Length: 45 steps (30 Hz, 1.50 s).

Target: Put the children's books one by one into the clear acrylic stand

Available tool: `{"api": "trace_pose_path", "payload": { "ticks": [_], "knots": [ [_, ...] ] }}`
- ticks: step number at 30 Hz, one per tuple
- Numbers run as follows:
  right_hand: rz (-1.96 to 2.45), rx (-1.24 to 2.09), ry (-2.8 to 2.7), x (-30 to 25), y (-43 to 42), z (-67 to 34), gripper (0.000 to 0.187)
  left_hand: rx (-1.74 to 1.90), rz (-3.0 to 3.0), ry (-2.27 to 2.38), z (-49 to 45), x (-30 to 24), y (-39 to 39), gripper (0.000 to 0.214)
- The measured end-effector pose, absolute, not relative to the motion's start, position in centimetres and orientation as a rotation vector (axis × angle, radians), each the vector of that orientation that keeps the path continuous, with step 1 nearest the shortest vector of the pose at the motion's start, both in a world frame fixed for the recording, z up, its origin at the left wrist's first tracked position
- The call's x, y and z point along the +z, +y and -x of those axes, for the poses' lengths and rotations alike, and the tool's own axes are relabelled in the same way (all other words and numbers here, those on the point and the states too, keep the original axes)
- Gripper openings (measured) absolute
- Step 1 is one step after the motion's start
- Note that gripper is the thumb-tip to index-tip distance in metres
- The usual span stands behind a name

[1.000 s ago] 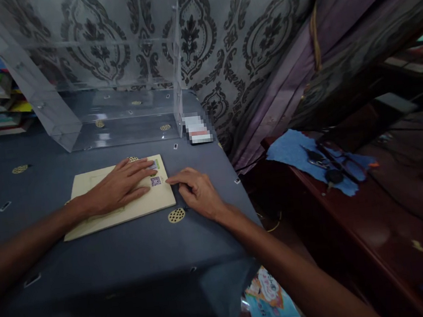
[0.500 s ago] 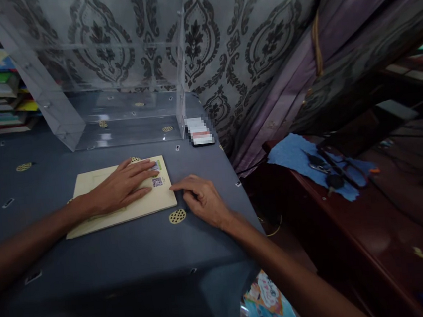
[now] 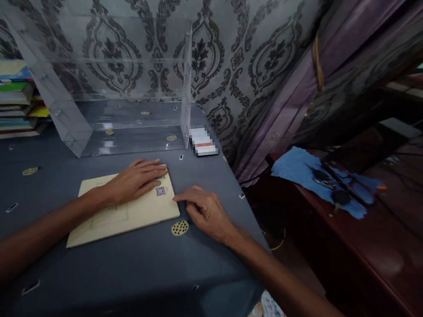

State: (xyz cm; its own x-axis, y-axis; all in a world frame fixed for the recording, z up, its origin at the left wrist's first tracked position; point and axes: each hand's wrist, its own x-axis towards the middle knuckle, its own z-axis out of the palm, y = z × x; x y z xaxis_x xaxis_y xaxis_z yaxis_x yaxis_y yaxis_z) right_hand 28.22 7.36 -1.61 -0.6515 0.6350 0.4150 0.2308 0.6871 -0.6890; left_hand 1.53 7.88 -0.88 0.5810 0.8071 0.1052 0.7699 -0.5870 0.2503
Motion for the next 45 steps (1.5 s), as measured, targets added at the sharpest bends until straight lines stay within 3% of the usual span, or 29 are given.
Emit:
{"api": "trace_pose_path", "payload": {
  "ticks": [7, 18, 28, 36, 45],
  "knots": [
    [0.709, 0.811, -2.236, -1.5, 7.4, -28.2, 0.040, 0.360, -2.661, 1.343, -1.3, -1.0, 8.6, 0.044],
    [0.925, 0.944, -2.133, -2.0, 7.2, -28.4, 0.047, 0.390, -2.787, 0.855, -5.5, 1.5, 1.0, 0.031],
    [0.746, 0.663, -2.293, -1.5, 9.4, -26.8, 0.037, 0.166, -2.822, 1.199, -4.5, -0.2, -1.1, 0.046],
    [0.665, 0.586, -2.388, -2.4, 13.5, -22.4, 0.039, 0.064, -2.910, 1.146, -3.5, 0.4, -1.2, 0.045],
    [0.833, 0.566, -2.374, -1.4, 10.4, -27.2, 0.028, 0.056, -2.984, 1.135, -2.2, 1.8, -1.5, 0.040]
  ]
}}
